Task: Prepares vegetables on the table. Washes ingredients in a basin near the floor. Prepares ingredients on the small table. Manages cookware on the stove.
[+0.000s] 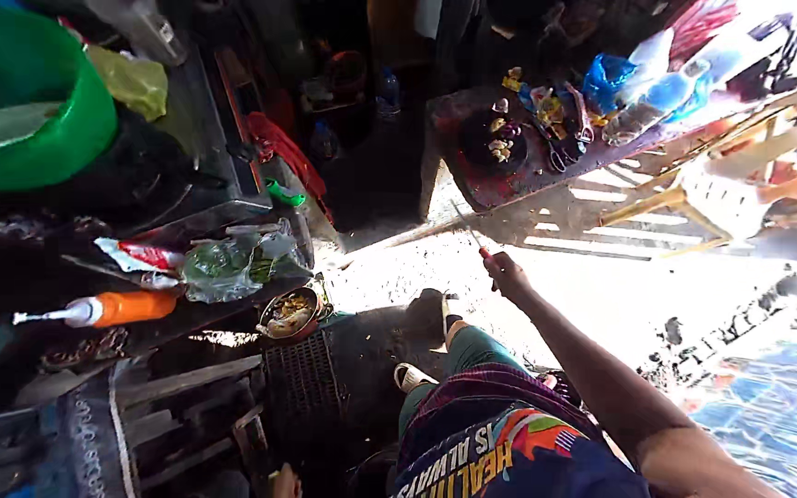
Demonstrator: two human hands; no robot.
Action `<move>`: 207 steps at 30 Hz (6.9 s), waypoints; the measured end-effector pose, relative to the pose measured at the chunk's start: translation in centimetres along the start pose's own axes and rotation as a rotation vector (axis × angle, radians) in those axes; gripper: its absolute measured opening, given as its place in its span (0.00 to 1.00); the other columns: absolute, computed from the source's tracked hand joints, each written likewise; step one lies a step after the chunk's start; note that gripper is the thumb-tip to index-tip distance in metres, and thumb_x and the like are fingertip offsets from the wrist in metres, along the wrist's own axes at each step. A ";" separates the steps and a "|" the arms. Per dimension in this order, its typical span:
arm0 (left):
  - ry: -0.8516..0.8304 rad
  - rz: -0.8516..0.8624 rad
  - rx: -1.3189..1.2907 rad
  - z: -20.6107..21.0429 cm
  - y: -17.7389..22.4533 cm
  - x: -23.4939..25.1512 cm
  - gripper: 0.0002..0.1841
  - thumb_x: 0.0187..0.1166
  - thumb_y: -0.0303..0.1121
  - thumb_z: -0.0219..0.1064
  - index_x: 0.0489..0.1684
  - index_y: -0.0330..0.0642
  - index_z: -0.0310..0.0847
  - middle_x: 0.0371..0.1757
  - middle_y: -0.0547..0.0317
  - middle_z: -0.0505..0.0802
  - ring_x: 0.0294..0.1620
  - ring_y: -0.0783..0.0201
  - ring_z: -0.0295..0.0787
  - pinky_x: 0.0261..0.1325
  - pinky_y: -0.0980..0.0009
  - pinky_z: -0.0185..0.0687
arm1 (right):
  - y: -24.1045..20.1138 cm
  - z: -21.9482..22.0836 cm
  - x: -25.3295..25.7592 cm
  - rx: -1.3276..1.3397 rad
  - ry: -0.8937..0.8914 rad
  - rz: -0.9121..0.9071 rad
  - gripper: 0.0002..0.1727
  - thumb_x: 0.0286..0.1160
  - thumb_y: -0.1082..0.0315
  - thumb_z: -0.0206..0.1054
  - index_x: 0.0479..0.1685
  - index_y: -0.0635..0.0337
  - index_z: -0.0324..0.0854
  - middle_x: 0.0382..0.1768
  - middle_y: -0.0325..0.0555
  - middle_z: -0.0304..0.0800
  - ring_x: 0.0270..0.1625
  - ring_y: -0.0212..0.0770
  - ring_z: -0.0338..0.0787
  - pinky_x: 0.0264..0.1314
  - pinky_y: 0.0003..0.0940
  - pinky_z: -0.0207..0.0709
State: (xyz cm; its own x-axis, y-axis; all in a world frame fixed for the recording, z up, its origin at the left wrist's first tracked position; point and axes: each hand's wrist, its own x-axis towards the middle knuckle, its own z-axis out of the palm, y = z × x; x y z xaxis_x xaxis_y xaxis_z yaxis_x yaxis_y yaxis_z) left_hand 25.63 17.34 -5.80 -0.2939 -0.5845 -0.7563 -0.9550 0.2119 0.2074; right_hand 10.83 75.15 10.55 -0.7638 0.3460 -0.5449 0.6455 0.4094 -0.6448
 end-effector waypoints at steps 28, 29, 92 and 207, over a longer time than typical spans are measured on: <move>-0.322 1.747 0.441 39.4 65.2 -31.9 0.17 0.72 0.21 0.74 0.59 0.30 0.87 0.62 0.32 0.88 0.66 0.38 0.85 0.75 0.47 0.76 | -3.5 -9.6 14.0 0.644 0.145 0.064 0.21 0.94 0.63 0.54 0.74 0.66 0.60 0.30 0.51 0.81 0.19 0.38 0.83 0.26 0.34 0.84; -0.345 1.754 0.491 39.9 66.0 -31.7 0.17 0.72 0.21 0.74 0.59 0.31 0.87 0.62 0.33 0.88 0.66 0.39 0.85 0.75 0.47 0.76 | -4.3 -9.4 14.3 0.629 0.163 0.080 0.21 0.94 0.63 0.54 0.75 0.67 0.60 0.30 0.52 0.80 0.20 0.39 0.82 0.28 0.35 0.83; -0.348 2.356 0.592 47.9 72.5 -31.7 0.29 0.87 0.50 0.53 0.83 0.45 0.73 0.86 0.40 0.73 0.90 0.31 0.57 0.85 0.24 0.38 | -14.1 -6.9 24.8 -0.130 0.241 0.419 0.25 0.95 0.50 0.49 0.73 0.60 0.72 0.49 0.65 0.92 0.54 0.68 0.93 0.49 0.66 0.84; -0.783 1.874 1.026 40.2 73.6 -32.8 0.24 0.69 0.20 0.76 0.67 0.29 0.83 0.69 0.30 0.83 0.70 0.39 0.82 0.77 0.52 0.76 | -11.5 -7.8 20.6 0.263 0.310 0.339 0.22 0.88 0.64 0.62 0.71 0.68 0.63 0.41 0.66 0.88 0.39 0.61 0.94 0.45 0.58 0.86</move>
State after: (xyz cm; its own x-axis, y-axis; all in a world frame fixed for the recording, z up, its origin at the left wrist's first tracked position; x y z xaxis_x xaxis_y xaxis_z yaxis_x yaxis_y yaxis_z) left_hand -33.45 83.62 9.32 -0.2293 0.9461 -0.2286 0.6869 0.3237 0.6507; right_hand -12.33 84.11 10.93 -0.4507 0.6716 -0.5881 0.8040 0.0190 -0.5944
